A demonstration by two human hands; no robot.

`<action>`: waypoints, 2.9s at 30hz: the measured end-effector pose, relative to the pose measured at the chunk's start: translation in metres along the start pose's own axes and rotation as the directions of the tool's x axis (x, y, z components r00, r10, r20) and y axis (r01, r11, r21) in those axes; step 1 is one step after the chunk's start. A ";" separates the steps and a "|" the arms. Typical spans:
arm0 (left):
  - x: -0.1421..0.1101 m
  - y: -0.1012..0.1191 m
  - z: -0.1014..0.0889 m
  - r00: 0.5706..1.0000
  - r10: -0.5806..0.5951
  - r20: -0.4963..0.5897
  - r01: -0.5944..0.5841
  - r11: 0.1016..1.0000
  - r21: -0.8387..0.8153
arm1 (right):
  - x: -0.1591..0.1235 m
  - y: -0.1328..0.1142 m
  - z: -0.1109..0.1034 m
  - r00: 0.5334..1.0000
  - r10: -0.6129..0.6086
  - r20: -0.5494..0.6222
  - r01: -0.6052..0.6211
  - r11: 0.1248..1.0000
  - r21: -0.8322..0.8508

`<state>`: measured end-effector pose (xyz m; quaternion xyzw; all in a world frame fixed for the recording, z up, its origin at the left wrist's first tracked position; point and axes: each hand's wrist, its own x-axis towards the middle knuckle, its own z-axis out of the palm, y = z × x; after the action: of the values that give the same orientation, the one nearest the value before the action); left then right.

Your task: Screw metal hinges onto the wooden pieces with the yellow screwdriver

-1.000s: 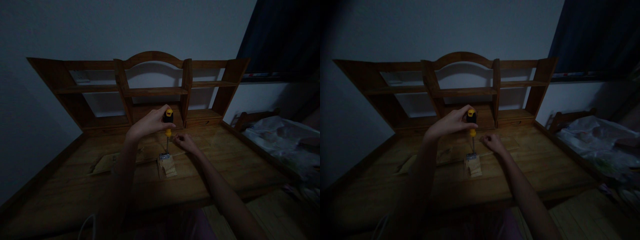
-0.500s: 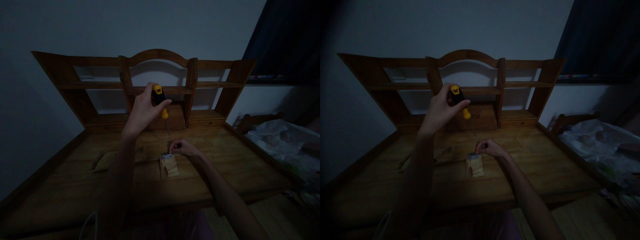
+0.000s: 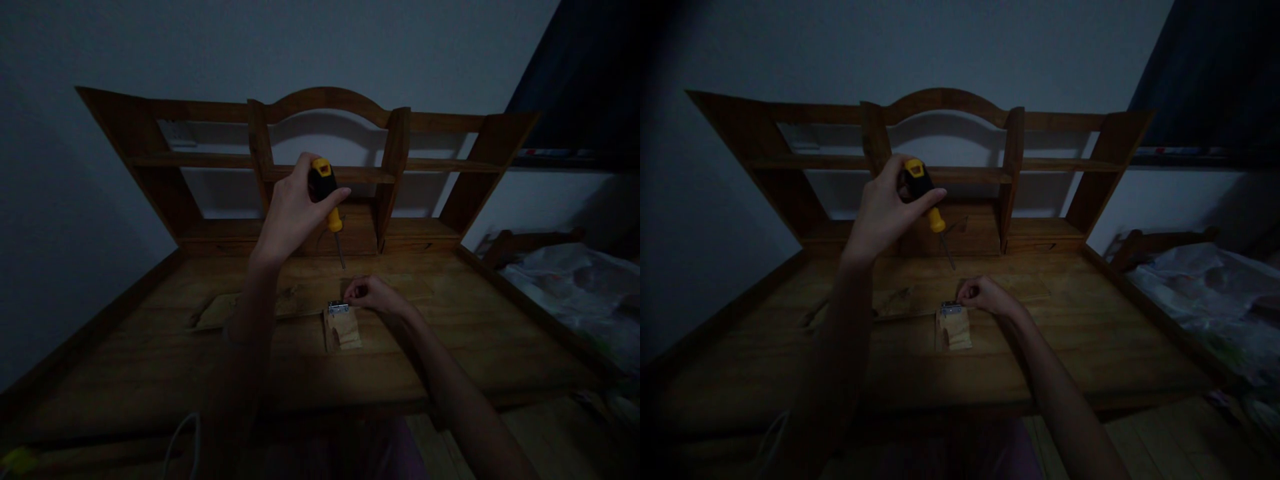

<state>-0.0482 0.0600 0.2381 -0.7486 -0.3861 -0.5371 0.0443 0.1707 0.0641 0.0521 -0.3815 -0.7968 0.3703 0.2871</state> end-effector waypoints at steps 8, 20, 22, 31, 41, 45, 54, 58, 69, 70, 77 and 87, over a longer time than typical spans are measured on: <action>0.000 -0.002 0.001 0.999 0.003 0.048 -0.003 1.000 0.010 | -0.001 -0.005 0.001 1.000 0.015 -0.014 -0.016 0.999 -0.035; 0.000 -0.001 -0.001 0.998 0.015 0.060 -0.017 0.999 0.028 | 0.000 -0.001 0.002 0.999 0.033 0.004 -0.033 0.999 -0.002; 0.000 -0.002 0.000 0.998 0.022 0.054 -0.024 0.999 0.027 | 0.000 0.000 0.002 0.999 0.032 0.002 -0.032 0.999 -0.003; -0.001 -0.001 0.000 0.995 0.011 0.095 -0.013 0.999 0.029 | -0.001 -0.001 0.000 0.999 0.045 0.011 -0.045 0.999 0.019; -0.002 0.004 0.002 0.987 -0.001 0.159 -0.003 1.000 0.027 | -0.001 -0.003 0.001 0.999 0.048 -0.001 -0.048 0.999 0.023; -0.003 0.004 0.002 0.983 0.003 0.183 -0.006 1.000 0.018 | -0.001 -0.001 0.001 0.999 0.044 0.002 -0.044 0.998 0.035; -0.003 0.006 0.003 0.978 0.006 0.208 -0.010 1.000 0.021 | -0.001 0.002 0.002 0.999 0.048 -0.018 -0.047 0.998 0.051; -0.003 0.006 0.002 0.979 0.005 0.205 -0.009 1.000 0.020 | -0.001 0.002 0.002 0.998 0.055 -0.017 -0.054 0.997 0.048; -0.003 0.006 0.002 0.976 0.006 0.216 -0.008 1.000 0.011 | -0.005 -0.012 -0.011 0.994 0.030 -0.101 -0.023 0.998 0.065; -0.003 0.006 0.002 0.976 0.005 0.219 -0.008 1.000 0.010 | -0.006 -0.013 -0.014 0.992 0.013 -0.128 -0.006 0.998 0.056; -0.004 0.006 0.005 0.971 0.007 0.238 -0.011 1.000 0.015 | -0.003 -0.005 -0.009 0.999 0.043 0.008 -0.043 0.999 0.032; -0.004 0.006 0.010 0.967 0.008 0.255 -0.010 1.000 0.010 | -0.001 -0.003 -0.001 1.000 0.017 0.010 -0.017 0.999 -0.047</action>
<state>-0.0370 0.0583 0.2330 -0.8130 -0.3882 -0.4340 0.0009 0.1712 0.0624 0.0548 -0.3930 -0.8036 0.3558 0.2707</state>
